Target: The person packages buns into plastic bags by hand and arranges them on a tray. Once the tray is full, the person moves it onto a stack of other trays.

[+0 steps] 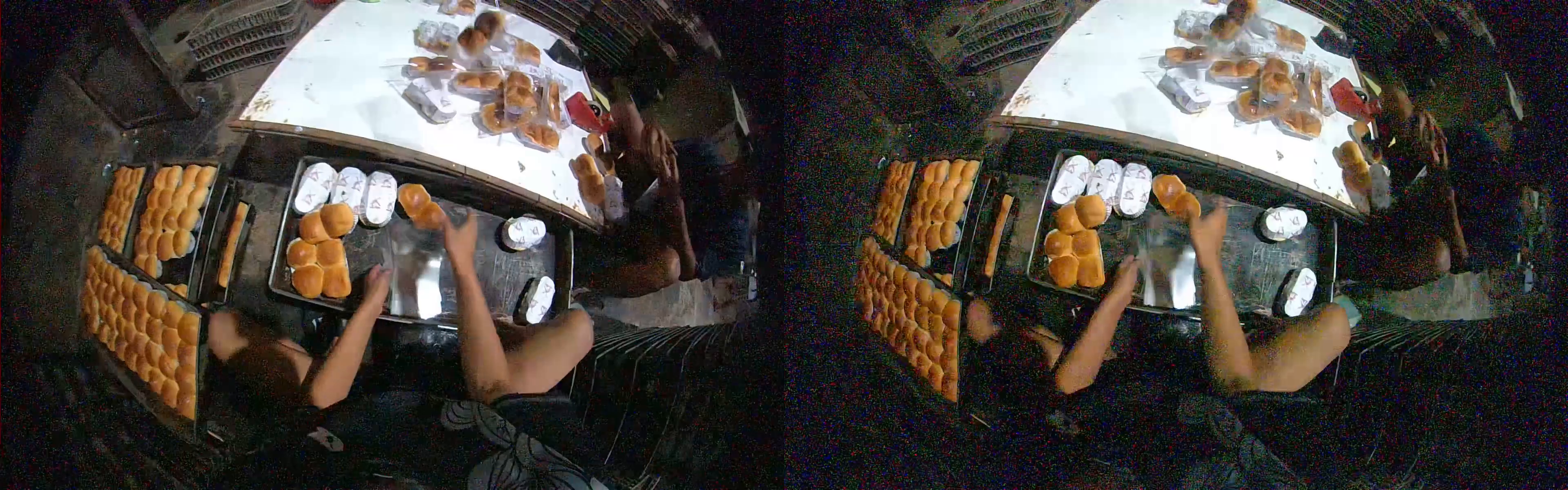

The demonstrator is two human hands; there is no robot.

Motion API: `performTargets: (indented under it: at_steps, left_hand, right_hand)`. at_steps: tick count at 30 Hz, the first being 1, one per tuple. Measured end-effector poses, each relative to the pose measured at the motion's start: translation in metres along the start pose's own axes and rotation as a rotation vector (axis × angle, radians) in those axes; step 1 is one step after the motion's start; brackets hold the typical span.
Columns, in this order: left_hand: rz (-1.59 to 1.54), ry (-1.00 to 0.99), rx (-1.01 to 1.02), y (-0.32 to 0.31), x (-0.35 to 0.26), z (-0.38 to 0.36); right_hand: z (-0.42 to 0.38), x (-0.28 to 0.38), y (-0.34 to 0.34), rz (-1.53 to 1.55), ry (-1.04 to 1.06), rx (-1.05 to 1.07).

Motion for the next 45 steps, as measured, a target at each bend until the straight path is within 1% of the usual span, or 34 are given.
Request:
performTargets:
  at_steps: [1, 2, 3, 4, 5, 6, 8, 10, 11, 12, 13, 14, 15, 16, 17, 18, 19, 20, 22, 25, 29, 30, 31, 33, 34, 36, 37, 38, 39, 40, 41, 42, 43, 45]
  left_hand:
    - [0.026, 0.075, 0.047, -0.005, 0.023, 0.019]
    - [0.048, 0.15, 0.097, -0.013, 0.033, 0.032]
    - [0.027, 0.156, -0.012, -0.029, 0.026, 0.027]
    - [0.007, 0.17, -0.124, -0.041, 0.02, 0.02]
    - [-0.01, 0.304, 0.14, -0.041, 0.026, 0.029]
    - [-0.253, 0.189, 0.061, -0.044, -0.009, -0.003]
    - [-0.408, 0.236, 0.187, -0.056, 0.037, 0.029]
    - [-0.01, 0.163, 0.136, -0.041, 0.009, 0.013]
    - [0.152, 0.018, 0.124, -0.033, 0.028, 0.023]
    - [0.149, 0.016, 0.114, -0.018, 0.014, 0.017]
    - [0.265, -0.093, 0.117, 0.002, -0.018, 0.0]
    - [0.383, -0.201, 0.12, 0.024, -0.052, -0.02]
    - [0.366, -0.265, -0.039, 0.048, -0.084, -0.042]
    - [0.359, -0.233, 0.021, 0.083, -0.095, -0.045]
    - [0.267, -0.32, -0.1, 0.121, -0.083, -0.04]
    - [0.03, -0.324, -0.048, 0.157, -0.086, -0.04]
    - [-0.089, -0.296, -0.109, 0.188, -0.09, -0.039]
    - [-0.146, -0.268, -0.19, 0.209, -0.091, -0.035]
    - [-0.194, -0.228, -0.325, 0.239, -0.088, -0.026]
    - [-0.223, -0.163, -0.429, 0.253, -0.071, -0.017]
    - [-0.246, -0.155, -0.477, 0.245, -0.064, -0.016]
    - [-0.24, -0.165, -0.487, 0.24, -0.068, -0.015]
    - [-0.225, -0.167, -0.5, 0.239, -0.068, -0.013]
    - [-0.184, -0.2, -0.519, 0.233, -0.077, -0.011]
    - [-0.161, -0.214, -0.526, 0.226, -0.087, -0.016]
    - [-0.297, -0.283, -0.493, 0.183, -0.154, -0.05]
    - [-0.428, -0.361, -0.471, 0.166, -0.176, -0.063]
    - [-0.426, -0.35, -0.453, 0.166, -0.168, -0.059]
    - [-0.466, -0.219, -0.387, 0.172, -0.152, -0.046]
    - [-0.495, -0.087, -0.322, 0.175, -0.141, -0.035]
    - [-0.376, -0.235, -0.284, 0.171, -0.138, -0.031]
    - [-0.362, -0.239, -0.271, 0.174, -0.129, -0.023]
    - [-0.421, -0.174, -0.197, 0.183, -0.117, -0.01]
    - [-0.531, -0.039, -0.054, 0.197, -0.105, 0.007]
  right_hand:
    - [-0.02, -0.035, -0.013, -0.222, -0.173, 0.15]
    - [-0.041, -0.066, -0.032, -0.33, -0.262, 0.088]
    - [-0.054, -0.067, -0.03, -0.262, -0.292, 0.251]
    - [-0.062, -0.096, -0.057, -0.317, -0.283, 0.319]
    - [-0.072, -0.103, -0.067, -0.295, -0.185, 0.245]
    - [-0.08, -0.105, -0.072, -0.272, -0.085, 0.175]
    - [-0.077, -0.07, -0.05, -0.261, -0.173, 0.316]
    - [-0.079, -0.064, -0.049, -0.242, -0.261, 0.455]
    - [-0.079, -0.086, -0.056, -0.036, -0.23, 0.51]
    - [-0.073, -0.098, -0.059, 0.173, -0.197, 0.559]
    - [-0.059, -0.094, -0.056, 0.008, -0.115, 0.589]
    - [-0.053, -0.055, -0.041, 0.029, -0.044, 0.44]
    - [-0.05, -0.005, -0.026, 0.051, 0.021, 0.293]
    - [-0.044, 0.021, -0.037, 0.074, 0.195, 0.298]
    - [-0.036, 0.048, -0.053, 0.101, 0.368, 0.299]
    - [-0.034, 0.088, -0.068, -0.041, 0.471, 0.437]
    - [-0.032, 0.126, -0.088, -0.174, 0.611, 0.573]
    - [-0.031, 0.157, -0.114, -0.307, 0.748, 0.707]
    - [-0.031, 0.191, -0.173, -0.564, 0.816, 0.818]
    - [-0.031, 0.176, -0.225, -0.761, 0.789, 0.715]
    - [-0.018, 0.131, -0.221, -0.829, 0.735, 0.809]
    - [-0.015, 0.1, -0.223, -0.871, 0.753, 0.687]
    - [-0.003, 0.072, -0.21, -0.906, 0.651, 0.745]
    - [0.005, 0.045, -0.127, -0.917, 0.496, 0.724]
    - [0.024, -0.02, -0.117, -0.971, 0.477, 0.646]
    - [0.038, -0.056, -0.036, -0.837, 0.201, 0.661]
    - [0.027, -0.063, -0.02, -0.852, 0.187, 0.655]
    - [0.014, -0.071, -0.006, -1.021, 0.21, 0.431]
    - [0.007, -0.075, -0.001, -1.171, 0.233, 0.191]
    - [-0.004, -0.058, -0.005, -1.02, 0.194, 0.296]
    - [-0.023, -0.034, -0.019, -0.861, 0.156, 0.399]
    - [-0.055, -0.025, -0.051, -0.852, 0.134, 0.192]
    - [-0.077, -0.004, -0.073, -0.767, -0.022, 0.213]
    - [-0.107, 0.007, -0.122, -0.614, 0.026, 0.029]
Point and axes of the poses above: each hand's wrist, its own z-axis towards the middle knuckle, its own y-axis out of the back of the hand, x = y × z, the point moved 1 cm from there along z, towards the middle knuckle, and after that the axes turned 5 degrees about -z, right-handed, at the moved point
